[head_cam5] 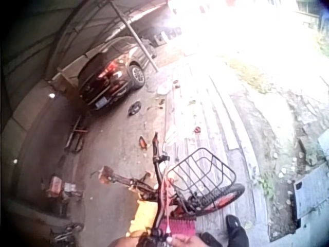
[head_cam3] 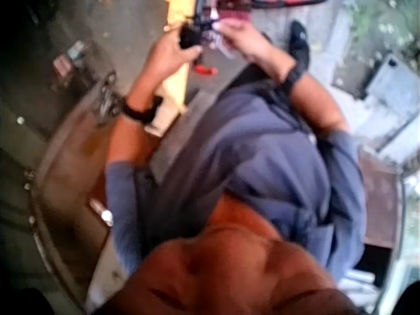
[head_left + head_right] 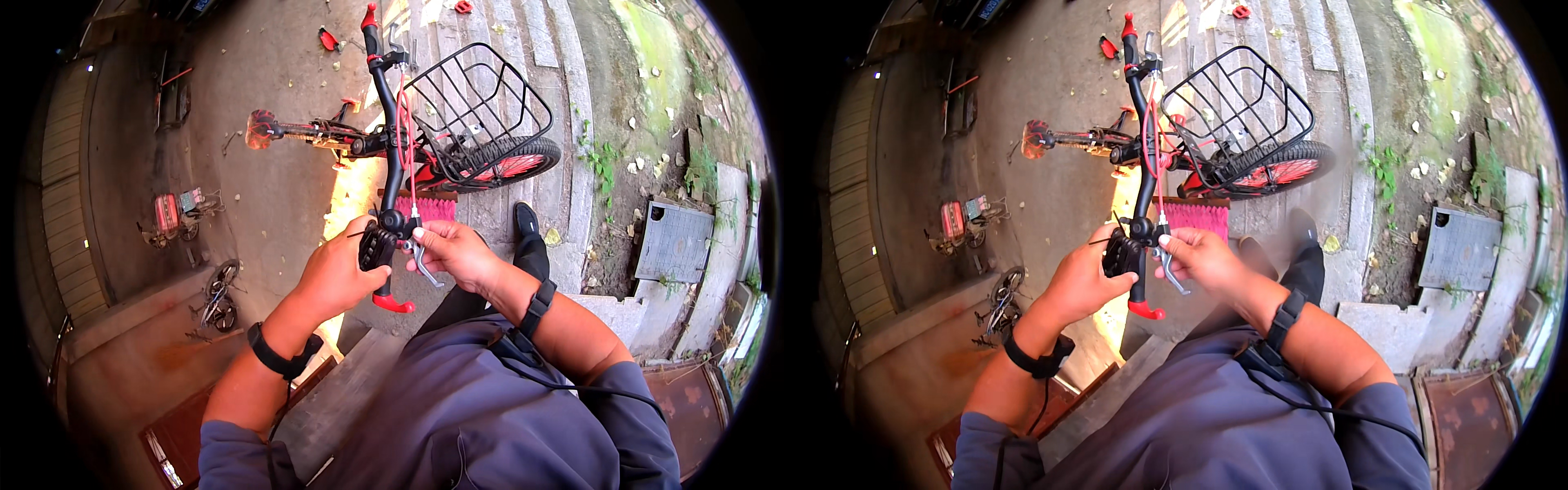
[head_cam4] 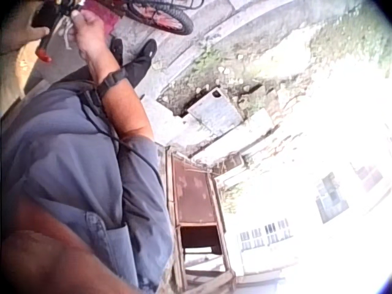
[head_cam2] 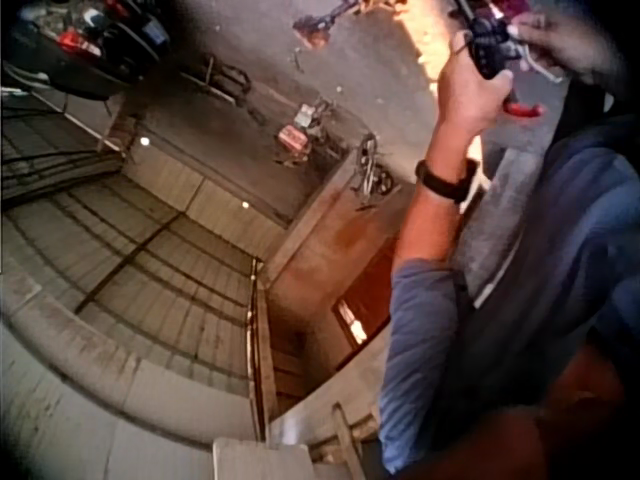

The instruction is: The person adjusts the left handlebar shifter and brake lever on a red bicycle, using a small tool to tighten or loosen components. The person repeatedly manipulates the shifter mechanism and lever while holding the handlebar grip.

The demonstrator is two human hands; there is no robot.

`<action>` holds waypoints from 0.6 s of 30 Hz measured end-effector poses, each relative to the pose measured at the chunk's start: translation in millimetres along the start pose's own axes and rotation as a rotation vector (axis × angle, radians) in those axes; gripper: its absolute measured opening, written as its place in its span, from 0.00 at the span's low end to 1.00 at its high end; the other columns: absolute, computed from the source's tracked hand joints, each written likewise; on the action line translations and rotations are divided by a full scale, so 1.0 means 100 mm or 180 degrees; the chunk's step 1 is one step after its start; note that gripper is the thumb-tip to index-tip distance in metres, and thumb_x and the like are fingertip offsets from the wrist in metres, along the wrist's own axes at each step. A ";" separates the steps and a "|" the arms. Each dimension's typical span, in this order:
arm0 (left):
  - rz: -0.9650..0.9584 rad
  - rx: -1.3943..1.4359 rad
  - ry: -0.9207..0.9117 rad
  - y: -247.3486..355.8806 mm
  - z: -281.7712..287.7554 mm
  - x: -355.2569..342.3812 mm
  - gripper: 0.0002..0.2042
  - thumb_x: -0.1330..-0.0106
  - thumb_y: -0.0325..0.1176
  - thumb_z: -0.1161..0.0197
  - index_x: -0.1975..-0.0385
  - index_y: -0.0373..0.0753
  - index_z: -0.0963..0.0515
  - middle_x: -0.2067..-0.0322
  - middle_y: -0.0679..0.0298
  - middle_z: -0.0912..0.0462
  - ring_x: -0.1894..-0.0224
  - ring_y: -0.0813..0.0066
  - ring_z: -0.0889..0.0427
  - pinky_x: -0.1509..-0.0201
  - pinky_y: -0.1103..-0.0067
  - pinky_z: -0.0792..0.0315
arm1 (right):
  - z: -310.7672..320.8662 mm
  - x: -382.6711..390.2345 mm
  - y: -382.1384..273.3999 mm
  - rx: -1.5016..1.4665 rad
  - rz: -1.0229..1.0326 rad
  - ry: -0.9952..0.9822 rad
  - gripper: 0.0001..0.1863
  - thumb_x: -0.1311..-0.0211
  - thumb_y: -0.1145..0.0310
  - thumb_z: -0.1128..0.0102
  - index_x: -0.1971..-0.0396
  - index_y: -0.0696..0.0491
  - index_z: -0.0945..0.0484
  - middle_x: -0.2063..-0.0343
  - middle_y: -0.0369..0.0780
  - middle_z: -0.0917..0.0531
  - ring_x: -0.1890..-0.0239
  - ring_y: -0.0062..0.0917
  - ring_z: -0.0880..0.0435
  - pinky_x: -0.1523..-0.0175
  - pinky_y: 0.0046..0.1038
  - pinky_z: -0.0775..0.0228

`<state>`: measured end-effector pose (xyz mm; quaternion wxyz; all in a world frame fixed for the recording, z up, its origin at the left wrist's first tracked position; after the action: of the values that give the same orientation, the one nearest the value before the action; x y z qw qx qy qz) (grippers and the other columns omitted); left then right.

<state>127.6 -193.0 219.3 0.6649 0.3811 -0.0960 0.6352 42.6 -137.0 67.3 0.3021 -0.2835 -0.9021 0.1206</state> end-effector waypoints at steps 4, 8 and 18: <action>-0.0611 -0.0867 0.0174 0.11 0.09 0.00 0.27 0.47 0.23 0.32 0.44 0.44 0.26 0.56 0.59 0.19 0.54 0.52 0.20 0.50 0.65 0.26 | -0.03 0.01 -0.02 -0.0006 0.0025 0.0026 0.15 0.24 0.57 0.46 0.54 0.54 0.20 0.62 0.34 0.15 0.65 0.21 0.12 0.63 0.19 0.23; -0.1505 -0.1605 0.0384 0.28 0.13 0.01 0.29 0.50 0.20 0.33 0.44 0.47 0.25 0.56 0.62 0.19 0.51 0.56 0.22 0.48 0.65 0.28 | -0.04 0.01 -0.03 -0.0031 0.0031 0.0038 0.15 0.24 0.57 0.46 0.55 0.55 0.20 0.62 0.35 0.15 0.64 0.22 0.12 0.62 0.20 0.22; -0.1491 -0.1445 0.0400 0.25 0.18 0.01 0.29 0.51 0.20 0.33 0.45 0.48 0.24 0.55 0.63 0.19 0.52 0.56 0.22 0.48 0.65 0.28 | -0.03 0.01 -0.04 0.0072 0.0115 0.0008 0.13 0.25 0.61 0.44 0.52 0.54 0.21 0.60 0.35 0.15 0.63 0.21 0.12 0.62 0.18 0.23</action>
<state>111.1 -205.7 241.9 0.8654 0.1950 -0.1036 0.4497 41.6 -139.5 71.8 0.3042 -0.2965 -0.8950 0.1358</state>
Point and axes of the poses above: each hand's wrist, its own x-axis away from the middle knuckle, its own z-axis out of the back of the hand, y = z × x, the point moved 10 cm from there along -x, towards the middle knuckle
